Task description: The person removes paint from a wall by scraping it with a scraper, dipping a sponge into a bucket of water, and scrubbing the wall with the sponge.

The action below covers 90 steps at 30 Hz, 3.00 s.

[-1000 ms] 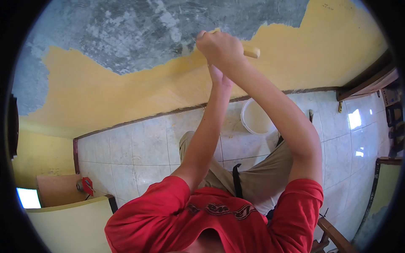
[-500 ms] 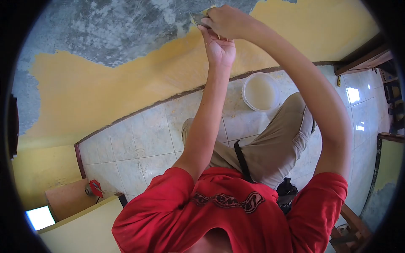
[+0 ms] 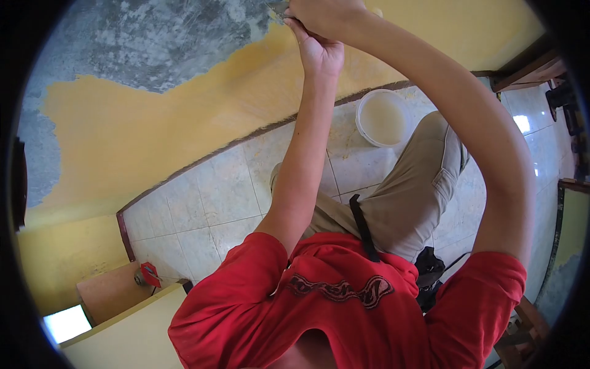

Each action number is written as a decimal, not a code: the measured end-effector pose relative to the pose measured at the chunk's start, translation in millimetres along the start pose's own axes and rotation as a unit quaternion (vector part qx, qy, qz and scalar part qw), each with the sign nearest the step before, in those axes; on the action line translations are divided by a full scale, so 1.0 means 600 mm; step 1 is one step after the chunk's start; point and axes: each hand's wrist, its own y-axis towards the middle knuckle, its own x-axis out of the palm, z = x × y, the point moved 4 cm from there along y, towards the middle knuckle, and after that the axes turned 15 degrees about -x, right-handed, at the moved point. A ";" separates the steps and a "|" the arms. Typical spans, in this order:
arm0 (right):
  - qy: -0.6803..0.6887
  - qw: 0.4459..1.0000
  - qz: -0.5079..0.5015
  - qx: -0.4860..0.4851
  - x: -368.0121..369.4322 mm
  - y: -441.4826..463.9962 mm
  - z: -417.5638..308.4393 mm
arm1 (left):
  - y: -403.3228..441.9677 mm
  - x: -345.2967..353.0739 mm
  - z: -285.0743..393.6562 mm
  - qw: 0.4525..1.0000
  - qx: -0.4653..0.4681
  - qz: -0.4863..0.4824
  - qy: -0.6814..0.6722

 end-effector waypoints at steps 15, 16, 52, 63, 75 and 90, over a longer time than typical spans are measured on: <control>0.028 0.998 0.032 0.052 0.028 -0.007 -0.020 | -0.004 -0.016 0.010 0.993 -0.031 -0.078 -0.078; 0.022 0.999 0.032 0.038 0.023 -0.007 -0.022 | -0.006 -0.023 0.011 0.994 -0.028 -0.077 -0.078; 0.207 0.978 0.011 0.036 0.127 -0.002 -0.052 | -0.137 -0.044 0.080 0.973 -0.030 0.182 0.136; 0.542 0.825 0.144 0.068 0.090 -0.023 -0.070 | -0.602 -0.385 0.186 0.734 -0.215 0.444 0.467; 0.592 0.653 0.076 0.467 0.557 -0.234 -0.192 | -0.596 -0.378 0.196 0.783 -0.132 0.473 0.382; 0.639 0.695 0.129 0.302 0.343 -0.090 -0.134 | -0.598 -0.395 0.208 0.795 -0.125 0.469 0.364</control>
